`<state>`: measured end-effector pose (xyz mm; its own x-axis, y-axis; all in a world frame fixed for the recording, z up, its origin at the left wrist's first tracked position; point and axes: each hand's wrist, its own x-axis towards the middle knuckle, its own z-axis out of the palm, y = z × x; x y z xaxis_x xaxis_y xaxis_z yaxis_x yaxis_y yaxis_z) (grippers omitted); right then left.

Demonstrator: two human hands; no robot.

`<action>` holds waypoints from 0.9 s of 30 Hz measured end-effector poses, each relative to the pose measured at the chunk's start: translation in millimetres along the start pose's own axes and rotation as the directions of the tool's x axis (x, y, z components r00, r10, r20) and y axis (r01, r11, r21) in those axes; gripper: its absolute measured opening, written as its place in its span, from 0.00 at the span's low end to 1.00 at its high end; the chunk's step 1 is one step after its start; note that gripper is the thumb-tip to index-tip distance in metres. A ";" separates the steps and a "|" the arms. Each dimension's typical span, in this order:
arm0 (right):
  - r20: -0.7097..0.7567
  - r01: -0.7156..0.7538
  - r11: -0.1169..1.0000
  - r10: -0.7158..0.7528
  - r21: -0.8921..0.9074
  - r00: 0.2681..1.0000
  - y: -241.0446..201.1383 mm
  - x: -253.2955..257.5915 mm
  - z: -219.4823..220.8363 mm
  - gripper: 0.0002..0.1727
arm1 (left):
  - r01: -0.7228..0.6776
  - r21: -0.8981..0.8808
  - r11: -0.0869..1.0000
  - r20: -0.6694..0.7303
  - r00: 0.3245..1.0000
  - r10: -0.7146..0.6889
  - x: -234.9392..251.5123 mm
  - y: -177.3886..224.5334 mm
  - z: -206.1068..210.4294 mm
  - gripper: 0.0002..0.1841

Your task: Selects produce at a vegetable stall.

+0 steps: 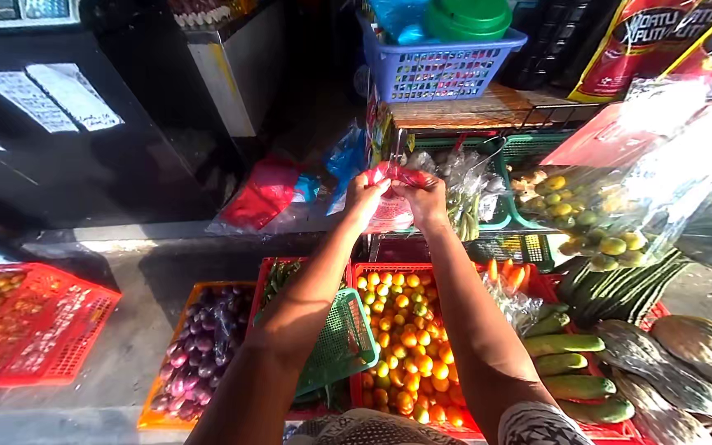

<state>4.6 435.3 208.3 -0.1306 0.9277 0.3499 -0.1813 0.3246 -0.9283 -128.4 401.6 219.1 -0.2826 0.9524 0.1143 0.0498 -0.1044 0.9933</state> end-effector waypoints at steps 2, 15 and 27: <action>-0.006 0.004 1.000 -0.004 -0.019 1.000 0.7 0.9 0.8 0.13 | -0.002 0.023 1.000 0.005 1.000 0.002 -0.2 2.0 -0.6 0.16; 0.022 0.135 0.989 -0.134 -0.067 0.991 -4.6 -14.2 -5.8 0.11 | -0.204 0.166 0.965 -0.041 0.976 0.214 -19.9 3.7 -10.0 0.19; 0.358 0.043 0.831 0.191 -0.555 0.914 38.6 -98.5 15.5 0.14 | 0.012 0.712 0.702 0.017 0.999 -0.034 -144.8 -64.3 -167.6 0.34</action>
<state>-4.7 353.6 139.9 -0.5035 0.8435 0.1870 0.3842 0.4124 -0.8260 -251.3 222.4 141.6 -0.2682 0.9600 0.0802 0.7137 0.1421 0.6859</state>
